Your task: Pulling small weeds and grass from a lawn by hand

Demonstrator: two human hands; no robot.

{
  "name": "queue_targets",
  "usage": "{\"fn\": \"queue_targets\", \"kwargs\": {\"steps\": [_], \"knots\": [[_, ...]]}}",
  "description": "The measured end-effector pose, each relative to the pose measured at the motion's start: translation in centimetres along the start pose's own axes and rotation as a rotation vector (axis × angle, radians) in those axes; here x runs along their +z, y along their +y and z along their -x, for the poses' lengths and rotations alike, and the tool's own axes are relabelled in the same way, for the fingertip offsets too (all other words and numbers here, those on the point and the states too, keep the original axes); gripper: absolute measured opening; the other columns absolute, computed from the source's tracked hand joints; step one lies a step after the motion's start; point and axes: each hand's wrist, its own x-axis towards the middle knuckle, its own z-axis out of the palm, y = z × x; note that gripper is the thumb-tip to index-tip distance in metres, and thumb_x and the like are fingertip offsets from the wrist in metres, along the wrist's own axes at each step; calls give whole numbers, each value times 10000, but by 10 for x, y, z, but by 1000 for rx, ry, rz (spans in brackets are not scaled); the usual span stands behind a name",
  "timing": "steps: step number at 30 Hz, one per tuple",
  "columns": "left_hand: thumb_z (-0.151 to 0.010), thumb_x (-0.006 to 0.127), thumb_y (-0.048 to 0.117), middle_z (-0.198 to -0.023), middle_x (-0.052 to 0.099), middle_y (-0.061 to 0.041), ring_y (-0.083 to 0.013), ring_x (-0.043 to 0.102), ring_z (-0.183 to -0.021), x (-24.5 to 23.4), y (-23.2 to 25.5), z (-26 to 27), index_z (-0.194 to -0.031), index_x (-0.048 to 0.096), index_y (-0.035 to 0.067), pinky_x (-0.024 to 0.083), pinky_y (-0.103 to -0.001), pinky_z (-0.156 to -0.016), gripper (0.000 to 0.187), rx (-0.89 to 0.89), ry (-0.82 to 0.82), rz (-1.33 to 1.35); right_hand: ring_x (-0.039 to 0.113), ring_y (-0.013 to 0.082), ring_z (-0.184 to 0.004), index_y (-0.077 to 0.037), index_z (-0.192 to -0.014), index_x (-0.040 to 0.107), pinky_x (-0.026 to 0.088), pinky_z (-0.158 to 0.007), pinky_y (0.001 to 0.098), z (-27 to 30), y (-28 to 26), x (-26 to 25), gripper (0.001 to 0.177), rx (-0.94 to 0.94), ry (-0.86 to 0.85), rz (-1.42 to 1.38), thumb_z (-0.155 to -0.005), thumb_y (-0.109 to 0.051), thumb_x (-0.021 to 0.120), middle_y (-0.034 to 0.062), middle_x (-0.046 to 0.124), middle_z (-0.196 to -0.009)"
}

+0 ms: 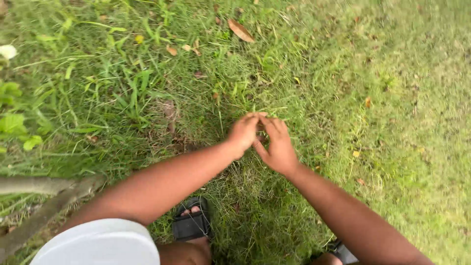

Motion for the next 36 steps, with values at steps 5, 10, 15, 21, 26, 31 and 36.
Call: {"fn": "queue_targets", "kwargs": {"steps": [5,10,15,21,26,31,36], "knots": [[-1119,368,209,-1438,511,-276,-419,509,-1354,17,18,17,-1370,547,-16,481,-531,-1102,381,30,13,173,651,331,-1059,32,-1266,653,462,-1006,495,2,20,20,351,-22,191,-99,-947,-113,673,167,695,-1069],[-1126,355,245,-1440,519,-286,-397,490,-1346,19,-9,4,-1386,575,10,382,-532,-1147,414,88,-39,109,611,204,-677,6,-1006,737,524,-657,342,1,15,24,139,78,246,-454,-984,-37,607,115,679,-763],[-1135,330,245,-1384,547,-299,-407,514,-1319,11,-42,-5,-1359,588,10,363,-509,-1158,414,108,1,121,540,194,-618,17,-1076,675,545,-648,395,3,23,36,419,260,86,-765,-1100,-306,407,154,616,-782],[-1033,270,745,-1384,524,-228,-354,452,-1312,8,-47,-11,-1558,351,51,332,-503,-1155,874,-31,-287,362,595,457,-775,5,-1061,490,468,-708,546,2,-7,9,313,338,-45,-476,-1102,-299,427,273,576,-811],[-946,82,835,-1648,317,-185,-442,331,-1485,10,-11,8,-1582,352,168,343,-651,-1140,960,-175,-378,145,686,519,-844,-106,-983,518,526,-718,599,3,16,10,233,423,-94,-300,-1089,-297,439,275,674,-789],[-1049,297,488,-1063,561,-125,-297,577,-920,-51,-26,-47,-1159,608,109,514,-397,-734,502,327,-22,-657,660,491,-813,-88,-936,545,495,-707,567,14,90,29,330,432,-55,-259,-1106,-339,413,260,631,-763],[-1024,608,187,-1104,604,-59,-276,628,-1039,-124,2,-89,-1074,707,152,550,-376,-835,116,649,168,-1532,645,533,-831,-85,-884,554,481,-701,583,19,83,14,368,479,-50,-179,-1083,-378,454,281,617,-728]]}}
